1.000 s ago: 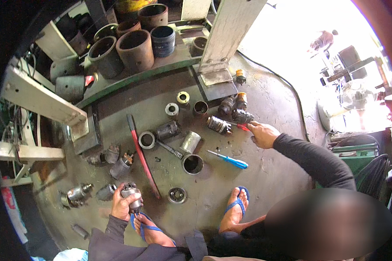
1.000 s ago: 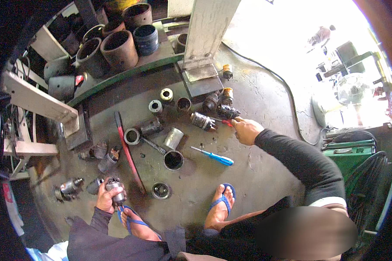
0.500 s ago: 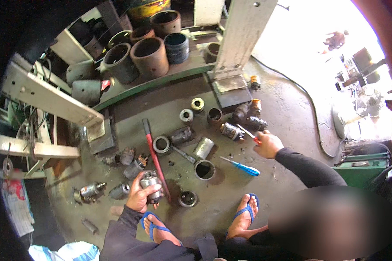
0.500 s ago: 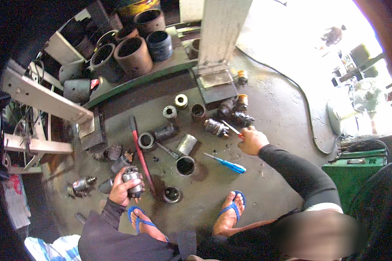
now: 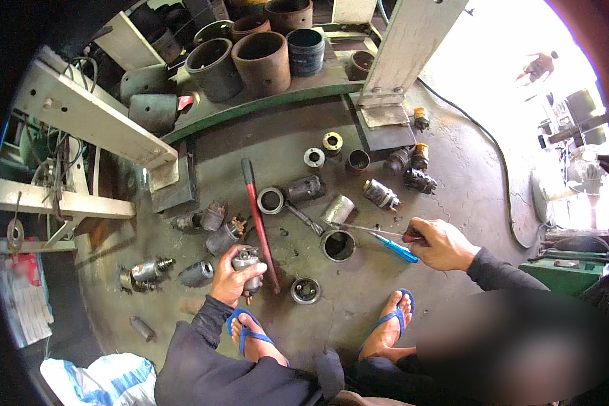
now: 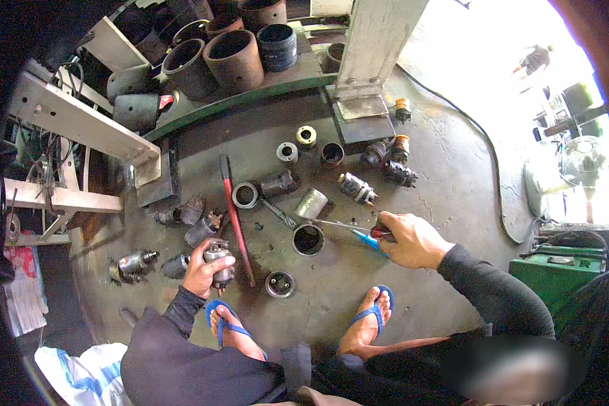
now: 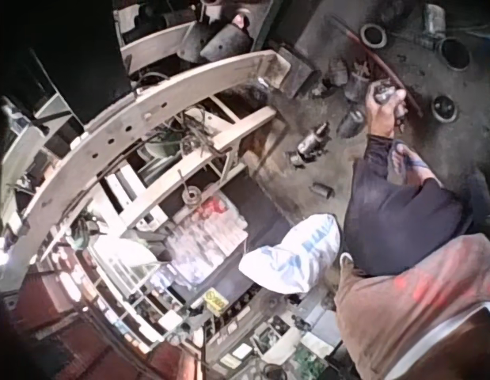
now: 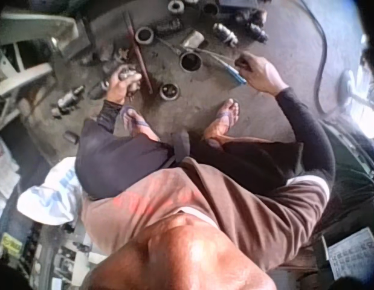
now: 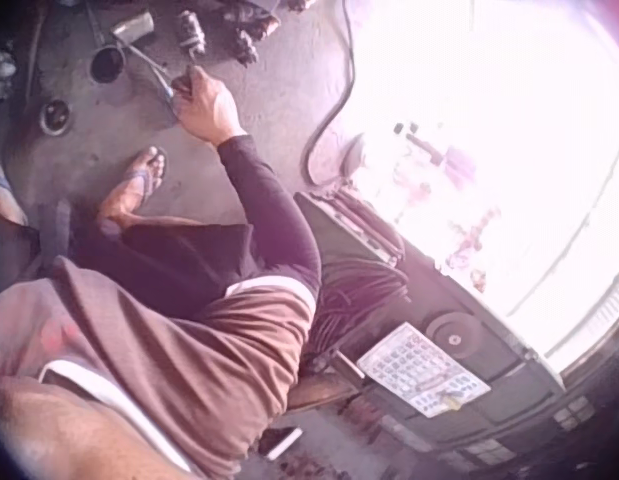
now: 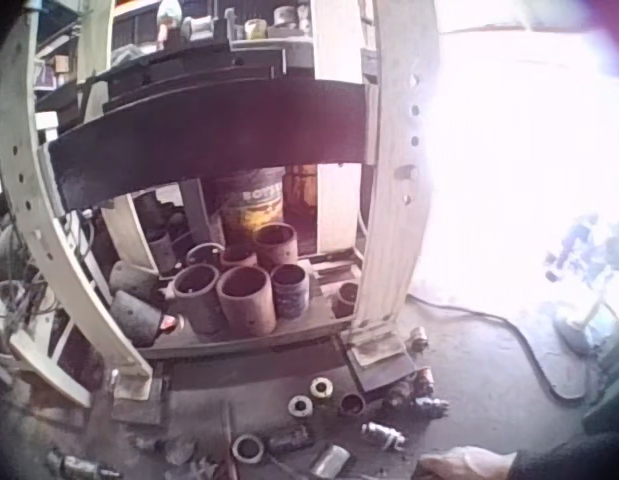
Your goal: The person sits on the floor and disassembles a cylindrical mechanical part using a screwdriver and a hammer. They remove internal components, place them on the floor, and later use a hydraulic press to press-fit a component into the cylinder. The person then reassembles the part by hand.
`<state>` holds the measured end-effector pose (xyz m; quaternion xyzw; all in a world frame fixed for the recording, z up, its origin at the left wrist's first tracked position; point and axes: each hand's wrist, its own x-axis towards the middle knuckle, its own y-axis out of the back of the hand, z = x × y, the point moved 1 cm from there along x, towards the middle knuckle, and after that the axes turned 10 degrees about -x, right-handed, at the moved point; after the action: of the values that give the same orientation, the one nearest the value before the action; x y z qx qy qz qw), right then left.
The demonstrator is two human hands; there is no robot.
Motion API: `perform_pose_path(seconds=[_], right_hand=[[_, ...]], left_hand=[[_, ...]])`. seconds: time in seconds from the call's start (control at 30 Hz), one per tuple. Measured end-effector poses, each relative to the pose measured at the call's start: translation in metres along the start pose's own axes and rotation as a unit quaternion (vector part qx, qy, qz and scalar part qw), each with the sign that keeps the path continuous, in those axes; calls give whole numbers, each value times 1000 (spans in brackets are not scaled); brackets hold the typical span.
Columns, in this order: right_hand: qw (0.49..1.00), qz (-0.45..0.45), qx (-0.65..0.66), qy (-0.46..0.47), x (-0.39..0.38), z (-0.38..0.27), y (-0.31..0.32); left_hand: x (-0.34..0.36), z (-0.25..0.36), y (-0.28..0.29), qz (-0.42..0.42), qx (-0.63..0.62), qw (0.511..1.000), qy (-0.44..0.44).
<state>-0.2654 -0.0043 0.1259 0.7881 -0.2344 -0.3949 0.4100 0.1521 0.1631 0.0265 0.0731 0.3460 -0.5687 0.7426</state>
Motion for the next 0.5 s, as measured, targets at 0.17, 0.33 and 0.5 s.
perform_pose_path(seconds=[0.17,0.33,0.5], right_hand=[[997,58,-40,-32,30,25,2],[994,102,7,36,83,14,8],[996,61,-53,28,118,21,-25]], left_hand=[[-3,10,4,10,48,999,-15],[1,38,2,-10,264,964,-44],[8,87,-32,-53,448,890,-74]])
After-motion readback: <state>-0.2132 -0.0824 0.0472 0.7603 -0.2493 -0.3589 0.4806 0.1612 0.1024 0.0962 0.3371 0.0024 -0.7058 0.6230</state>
